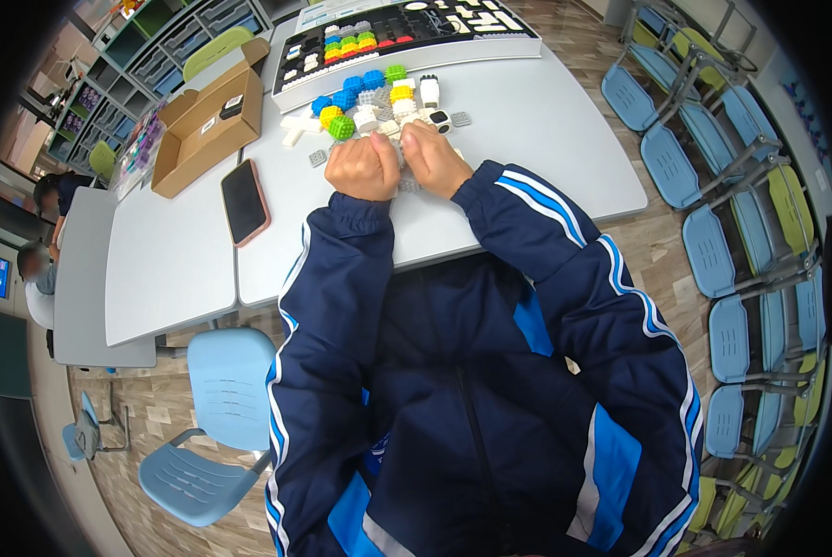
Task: The person assembles small colorful interlocking blocks into a linear structure on a table. They repeatedly pick up blocks, connect them, and place the growing assembly back on the table, occasionally rearranging pieces to continue building.
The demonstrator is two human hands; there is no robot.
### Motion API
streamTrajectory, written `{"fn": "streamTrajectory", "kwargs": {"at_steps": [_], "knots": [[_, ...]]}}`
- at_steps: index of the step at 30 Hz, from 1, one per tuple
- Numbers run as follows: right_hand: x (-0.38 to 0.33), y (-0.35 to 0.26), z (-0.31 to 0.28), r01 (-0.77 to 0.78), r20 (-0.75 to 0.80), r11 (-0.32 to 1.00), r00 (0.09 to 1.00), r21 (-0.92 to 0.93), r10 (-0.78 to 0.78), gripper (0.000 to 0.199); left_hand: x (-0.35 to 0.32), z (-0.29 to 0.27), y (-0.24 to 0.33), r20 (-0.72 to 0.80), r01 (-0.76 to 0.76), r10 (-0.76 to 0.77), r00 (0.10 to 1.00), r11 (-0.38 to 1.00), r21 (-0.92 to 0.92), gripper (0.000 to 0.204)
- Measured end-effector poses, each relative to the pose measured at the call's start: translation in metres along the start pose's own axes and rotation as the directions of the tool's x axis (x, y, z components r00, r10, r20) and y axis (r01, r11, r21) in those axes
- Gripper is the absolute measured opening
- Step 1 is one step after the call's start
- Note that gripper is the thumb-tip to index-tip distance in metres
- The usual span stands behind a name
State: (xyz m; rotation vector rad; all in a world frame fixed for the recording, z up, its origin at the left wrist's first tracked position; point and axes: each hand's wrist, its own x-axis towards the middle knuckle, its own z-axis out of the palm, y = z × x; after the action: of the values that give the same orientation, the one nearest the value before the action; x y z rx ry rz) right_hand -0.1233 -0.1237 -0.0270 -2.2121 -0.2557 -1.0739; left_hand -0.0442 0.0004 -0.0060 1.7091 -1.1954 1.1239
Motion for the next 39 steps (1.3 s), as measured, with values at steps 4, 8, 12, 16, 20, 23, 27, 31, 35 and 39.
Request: {"fn": "streamTrajectory", "kwargs": {"at_steps": [4, 8, 12, 16, 20, 23, 27, 31, 35, 39], "knots": [[-0.001, -0.008, -0.002, -0.175, -0.071, 0.961, 0.978, 0.214, 0.194, 0.030, -0.004, 0.001, -0.007, -0.027, 0.147, -0.149, 0.988, 0.986, -0.081, 0.034], [0.003, -0.008, -0.005, -0.121, -0.130, 0.992, 0.984, 0.028, 0.124, 0.028, -0.004, 0.001, -0.003, -0.033, 0.181, -0.186, 0.982, 0.977, -0.115, 0.036], [0.004, 0.001, 0.000, -0.156, -0.212, 0.977, 0.969, -0.143, 0.124, 0.024, -0.006, 0.003, -0.001, -0.032, 0.363, -0.369, 0.929, 0.924, -0.122, 0.040], [-0.001, 0.004, 0.005, -0.158, -0.167, 0.942, 0.980, -0.297, 0.112, 0.027, -0.006, 0.005, -0.003, -0.026, 0.371, -0.377, 0.926, 0.920, -0.129, 0.043], [0.000, 0.007, 0.004, -0.126, -0.168, 0.957, 0.982, -0.261, 0.084, 0.031, -0.006, 0.006, -0.002, -0.016, 0.363, -0.367, 0.930, 0.926, -0.108, 0.042], [0.001, 0.001, -0.003, -0.097, -0.145, 0.991, 0.986, -0.096, 0.083, 0.032, -0.004, 0.002, 0.001, 0.013, 0.368, -0.368, 0.930, 0.926, -0.088, 0.042], [0.004, -0.022, -0.010, 0.006, -0.042, 0.997, 0.999, -0.080, -0.010, 0.034, -0.003, 0.002, 0.000, 0.057, 0.296, -0.291, 0.955, 0.944, -0.144, 0.040], [0.005, -0.021, -0.008, -0.030, -0.012, 0.998, 0.999, 0.048, 0.031, 0.036, 0.000, 0.002, 0.001, 0.067, 0.253, -0.245, 0.967, 0.953, -0.166, 0.032], [0.002, -0.015, -0.005, -0.065, -0.056, 0.989, 0.996, 0.132, 0.073, 0.036, 0.002, 0.002, 0.003, 0.021, 0.222, -0.221, 0.975, 0.964, -0.150, 0.030], [0.002, -0.025, -0.012, -0.158, -0.070, 0.961, 0.982, 0.226, 0.177, 0.035, 0.004, 0.006, -0.004, -0.124, 0.239, -0.249, 0.960, 0.967, -0.093, 0.026]]}}
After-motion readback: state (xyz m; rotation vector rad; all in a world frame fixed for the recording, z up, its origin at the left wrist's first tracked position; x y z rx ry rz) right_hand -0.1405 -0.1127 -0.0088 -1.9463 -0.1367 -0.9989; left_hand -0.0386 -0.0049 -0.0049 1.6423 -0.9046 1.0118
